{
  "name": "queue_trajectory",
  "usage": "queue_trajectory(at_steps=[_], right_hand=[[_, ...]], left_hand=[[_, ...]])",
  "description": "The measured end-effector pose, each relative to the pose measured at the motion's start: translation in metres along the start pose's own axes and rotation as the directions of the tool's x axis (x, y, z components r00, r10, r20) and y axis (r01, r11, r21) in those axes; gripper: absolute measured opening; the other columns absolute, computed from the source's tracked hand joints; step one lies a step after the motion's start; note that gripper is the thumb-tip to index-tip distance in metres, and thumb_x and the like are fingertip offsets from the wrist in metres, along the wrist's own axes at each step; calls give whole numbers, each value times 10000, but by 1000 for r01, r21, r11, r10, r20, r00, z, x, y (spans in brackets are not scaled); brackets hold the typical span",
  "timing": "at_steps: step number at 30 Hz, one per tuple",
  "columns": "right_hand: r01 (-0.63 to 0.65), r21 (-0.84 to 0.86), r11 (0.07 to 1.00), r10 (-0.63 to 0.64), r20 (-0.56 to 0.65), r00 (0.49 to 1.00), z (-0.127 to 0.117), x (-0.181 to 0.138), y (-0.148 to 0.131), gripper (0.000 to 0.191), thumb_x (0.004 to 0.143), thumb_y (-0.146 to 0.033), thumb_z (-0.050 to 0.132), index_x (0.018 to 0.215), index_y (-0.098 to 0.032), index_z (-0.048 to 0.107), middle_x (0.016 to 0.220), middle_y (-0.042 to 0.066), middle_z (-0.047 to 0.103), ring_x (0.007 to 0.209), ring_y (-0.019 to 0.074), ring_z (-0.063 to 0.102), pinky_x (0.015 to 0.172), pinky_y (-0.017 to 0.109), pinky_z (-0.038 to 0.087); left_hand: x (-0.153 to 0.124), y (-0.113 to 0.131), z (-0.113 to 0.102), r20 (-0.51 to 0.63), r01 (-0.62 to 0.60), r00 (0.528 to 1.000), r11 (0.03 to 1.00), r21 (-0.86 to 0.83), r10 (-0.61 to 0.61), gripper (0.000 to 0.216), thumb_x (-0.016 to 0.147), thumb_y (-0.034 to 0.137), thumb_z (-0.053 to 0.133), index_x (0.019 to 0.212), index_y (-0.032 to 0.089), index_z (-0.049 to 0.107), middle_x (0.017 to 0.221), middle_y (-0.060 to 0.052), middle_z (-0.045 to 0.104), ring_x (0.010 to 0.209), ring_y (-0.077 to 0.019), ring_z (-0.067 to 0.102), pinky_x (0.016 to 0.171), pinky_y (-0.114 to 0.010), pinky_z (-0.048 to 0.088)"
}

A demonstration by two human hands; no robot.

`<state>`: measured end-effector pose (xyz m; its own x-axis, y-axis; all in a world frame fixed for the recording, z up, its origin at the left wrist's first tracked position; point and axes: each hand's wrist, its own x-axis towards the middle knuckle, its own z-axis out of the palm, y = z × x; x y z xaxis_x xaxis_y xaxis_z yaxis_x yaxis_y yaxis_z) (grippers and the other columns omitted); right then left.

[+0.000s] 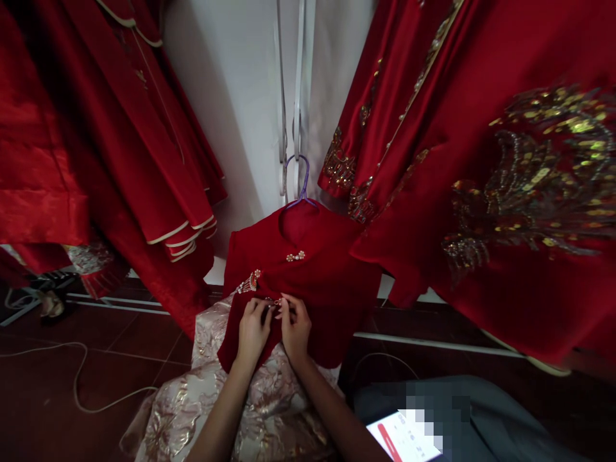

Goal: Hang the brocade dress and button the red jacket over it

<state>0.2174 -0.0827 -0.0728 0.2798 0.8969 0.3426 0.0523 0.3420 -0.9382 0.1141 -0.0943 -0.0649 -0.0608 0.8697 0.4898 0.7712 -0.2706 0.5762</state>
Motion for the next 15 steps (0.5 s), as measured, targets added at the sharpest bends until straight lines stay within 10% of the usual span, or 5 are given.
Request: queue_trajectory(at_steps=[15], right_hand=[[37, -85, 996, -33, 58, 998, 0, 1, 12, 261, 837, -370, 516, 1022, -187, 528, 949, 72, 617, 774, 142, 614, 627, 263, 540]], left_hand=[[0, 0, -3, -76, 71, 992, 954, -293, -98, 98, 830, 259, 511, 867, 181, 558, 825, -25, 611, 750, -135, 576, 729, -264, 465]])
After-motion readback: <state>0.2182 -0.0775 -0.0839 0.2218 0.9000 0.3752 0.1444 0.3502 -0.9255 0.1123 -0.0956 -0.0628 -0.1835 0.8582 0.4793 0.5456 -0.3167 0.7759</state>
